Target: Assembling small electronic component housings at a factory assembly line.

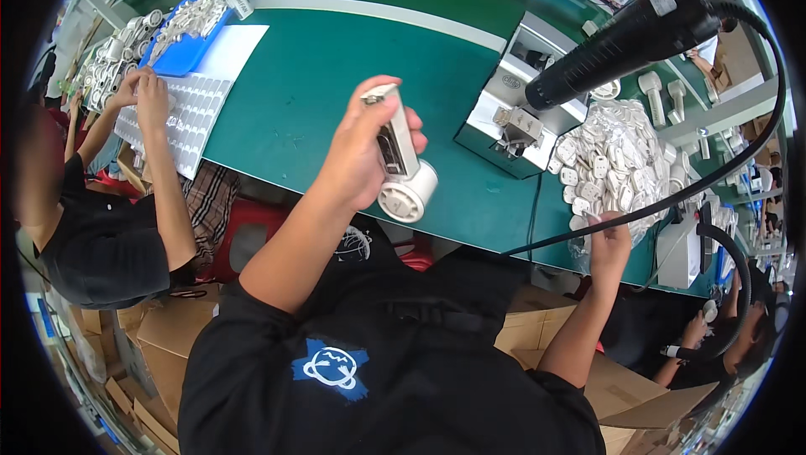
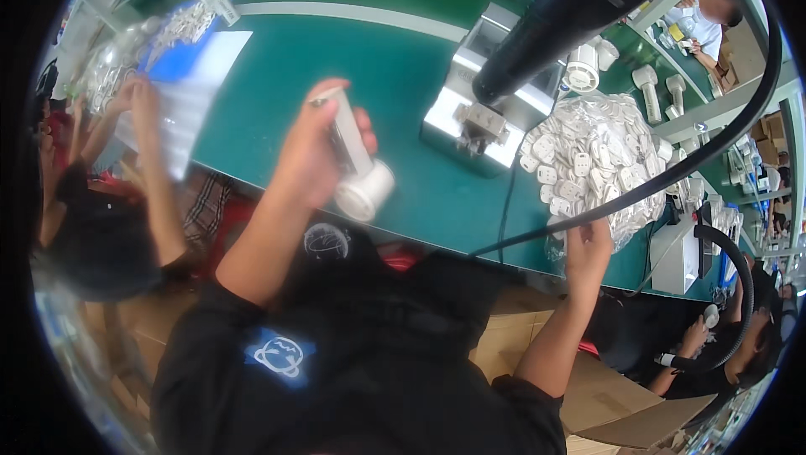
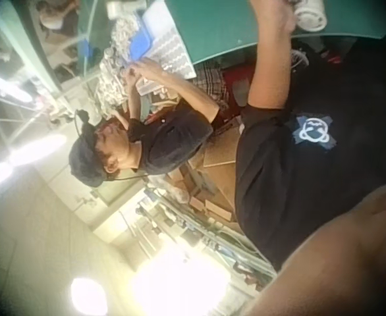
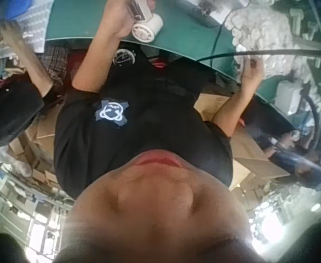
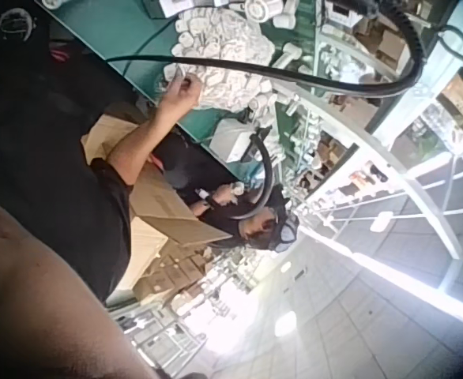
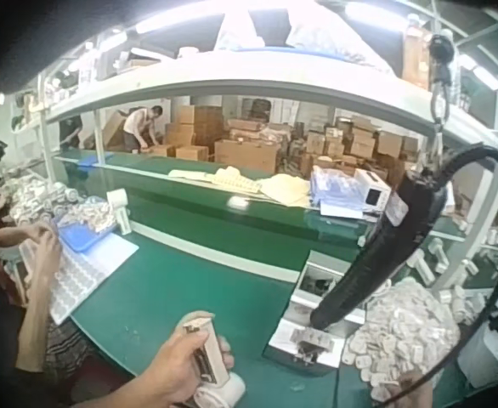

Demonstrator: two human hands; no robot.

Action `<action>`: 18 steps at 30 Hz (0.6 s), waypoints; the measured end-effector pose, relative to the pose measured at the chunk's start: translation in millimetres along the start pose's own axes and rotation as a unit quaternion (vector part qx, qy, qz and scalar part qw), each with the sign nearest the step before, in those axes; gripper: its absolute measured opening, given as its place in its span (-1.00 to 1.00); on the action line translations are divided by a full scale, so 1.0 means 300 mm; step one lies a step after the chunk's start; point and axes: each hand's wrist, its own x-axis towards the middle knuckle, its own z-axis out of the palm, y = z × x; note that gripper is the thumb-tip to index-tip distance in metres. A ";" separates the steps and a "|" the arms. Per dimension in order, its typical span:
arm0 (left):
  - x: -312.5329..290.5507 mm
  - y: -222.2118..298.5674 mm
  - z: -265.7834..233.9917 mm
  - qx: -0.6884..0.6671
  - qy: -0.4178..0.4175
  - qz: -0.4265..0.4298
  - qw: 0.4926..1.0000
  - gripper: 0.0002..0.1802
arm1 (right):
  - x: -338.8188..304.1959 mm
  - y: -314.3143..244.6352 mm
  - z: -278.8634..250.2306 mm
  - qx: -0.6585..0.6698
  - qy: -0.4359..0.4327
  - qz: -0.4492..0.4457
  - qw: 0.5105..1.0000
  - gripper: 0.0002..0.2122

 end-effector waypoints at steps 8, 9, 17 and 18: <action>-0.039 -0.032 0.010 0.092 -0.335 -0.178 0.921 -0.55 | 0.145 -0.478 0.231 0.415 -0.118 -0.203 0.879 -0.83; -0.046 -0.039 0.013 0.087 -0.325 -0.192 0.922 -0.54 | 0.155 -0.521 0.264 0.446 -0.140 -0.232 0.853 -0.85; -0.033 -0.075 -0.010 0.090 -0.410 -0.180 0.889 -0.45 | 0.121 -0.503 0.269 0.424 -0.325 -0.282 0.797 -0.78; -0.033 -0.084 -0.010 0.062 -0.436 -0.183 0.879 -0.47 | 0.123 -0.504 0.270 0.430 -0.319 -0.310 0.785 -0.79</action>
